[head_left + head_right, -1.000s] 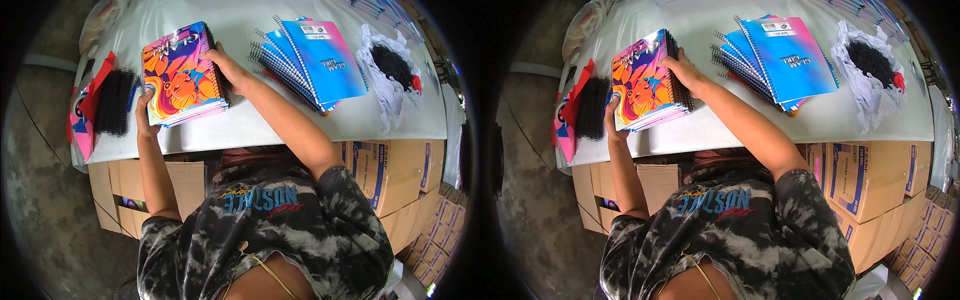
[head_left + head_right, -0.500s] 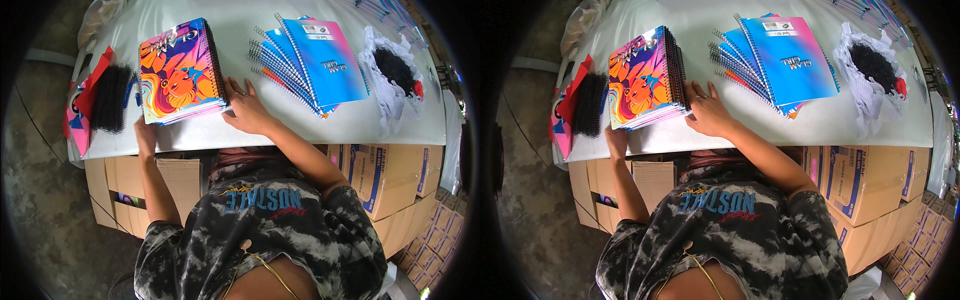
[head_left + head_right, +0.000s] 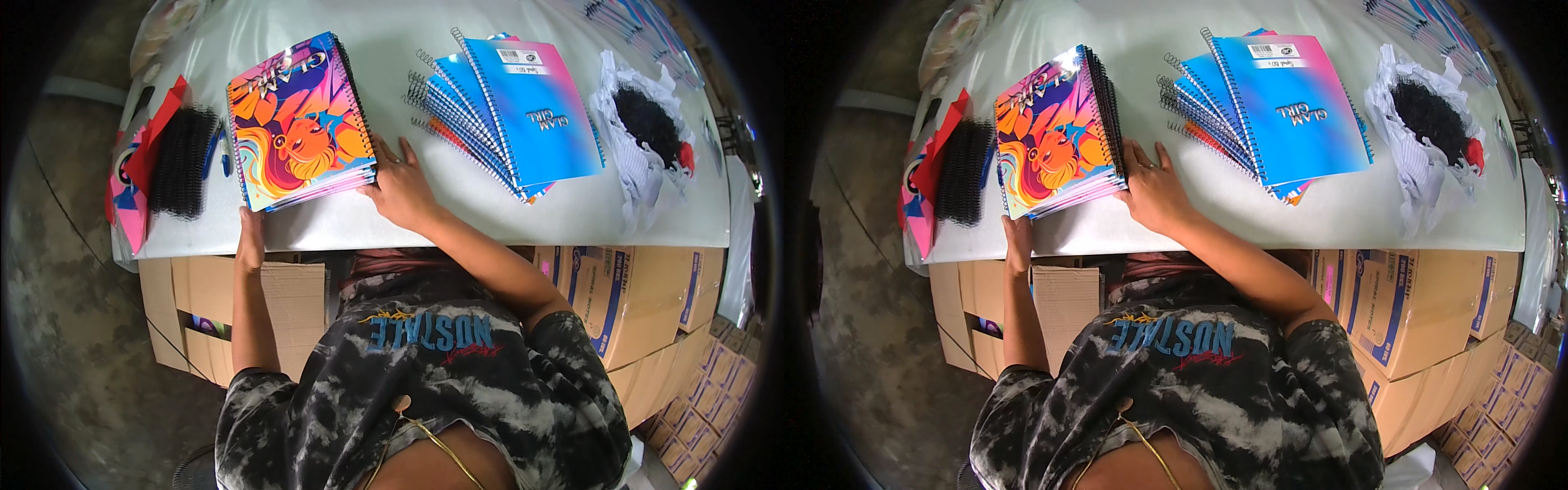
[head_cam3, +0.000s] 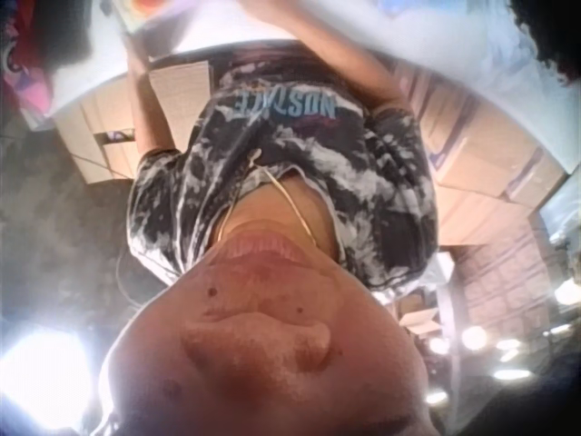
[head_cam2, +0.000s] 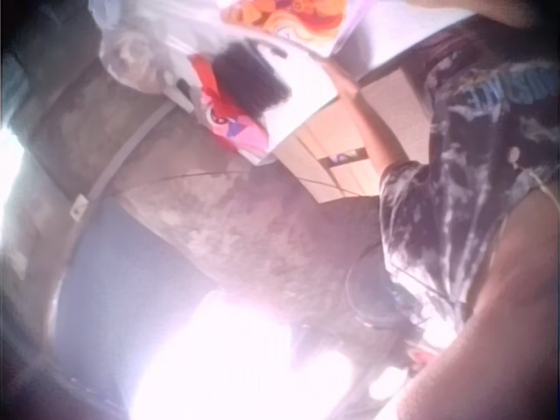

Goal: The person uses pliers to trim the spiral binding of stacked notebooks, then stacks the finished notebooks on the table. The person also retrieves a stack of notebooks from a cardboard box and places them on the table.

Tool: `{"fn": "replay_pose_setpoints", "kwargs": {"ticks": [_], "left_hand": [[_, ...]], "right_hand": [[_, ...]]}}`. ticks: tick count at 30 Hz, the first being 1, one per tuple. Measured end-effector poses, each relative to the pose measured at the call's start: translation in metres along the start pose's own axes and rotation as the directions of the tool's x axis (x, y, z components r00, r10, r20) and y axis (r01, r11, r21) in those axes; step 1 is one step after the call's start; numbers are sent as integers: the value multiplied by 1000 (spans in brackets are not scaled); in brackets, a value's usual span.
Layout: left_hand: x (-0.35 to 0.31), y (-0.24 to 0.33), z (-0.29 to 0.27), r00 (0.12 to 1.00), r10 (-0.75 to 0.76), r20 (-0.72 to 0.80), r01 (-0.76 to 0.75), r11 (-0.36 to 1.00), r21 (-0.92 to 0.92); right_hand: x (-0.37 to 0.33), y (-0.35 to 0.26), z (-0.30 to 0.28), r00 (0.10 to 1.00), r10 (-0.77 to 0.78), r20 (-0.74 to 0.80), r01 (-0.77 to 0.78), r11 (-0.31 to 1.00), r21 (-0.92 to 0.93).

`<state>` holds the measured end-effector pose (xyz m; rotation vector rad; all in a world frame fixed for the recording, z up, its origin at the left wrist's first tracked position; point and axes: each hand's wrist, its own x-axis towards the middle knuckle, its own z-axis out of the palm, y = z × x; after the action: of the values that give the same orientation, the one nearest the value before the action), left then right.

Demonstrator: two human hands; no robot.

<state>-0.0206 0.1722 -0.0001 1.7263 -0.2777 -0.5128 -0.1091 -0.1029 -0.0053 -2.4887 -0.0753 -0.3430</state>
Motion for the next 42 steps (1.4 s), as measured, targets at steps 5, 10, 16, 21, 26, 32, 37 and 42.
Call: {"fn": "replay_pose_setpoints", "kwargs": {"ticks": [5, 10, 16, 21, 26, 32, 37, 42], "left_hand": [[8, -14, -14, 962, 204, 183, -227, 968, 111], [15, 23, 21, 843, 520, -135, -507, 853, 122], [34, 49, 67, 605, 566, -560, -593, 789, 157], [31, 44, 75, 603, 467, -646, -566, 822, 65], [20, 34, 68, 644, 488, -589, -601, 800, 5], [-34, -14, 78, 849, 337, -407, 84, 674, 734], [-18, -7, 96, 848, 364, -385, 189, 472, 861], [25, -3, 80, 850, 369, -375, 164, 493, 855]], "right_hand": [[2, -4, 5, 1000, 22, 9, -22, 1000, 14], [5, -8, -10, 994, 6, -112, 39, 918, 394], [25, -19, -10, 928, -245, -281, 355, 811, 465], [24, -11, -2, 934, -218, -284, 336, 808, 484], [16, -4, -9, 992, -116, -46, 124, 946, 300], [10, 7, -4, 993, 38, 109, -46, 996, 72], [26, -1, -8, 996, 49, 73, -56, 994, 92], [64, 20, 13, 1000, 27, 3, -27, 998, 59]]}}
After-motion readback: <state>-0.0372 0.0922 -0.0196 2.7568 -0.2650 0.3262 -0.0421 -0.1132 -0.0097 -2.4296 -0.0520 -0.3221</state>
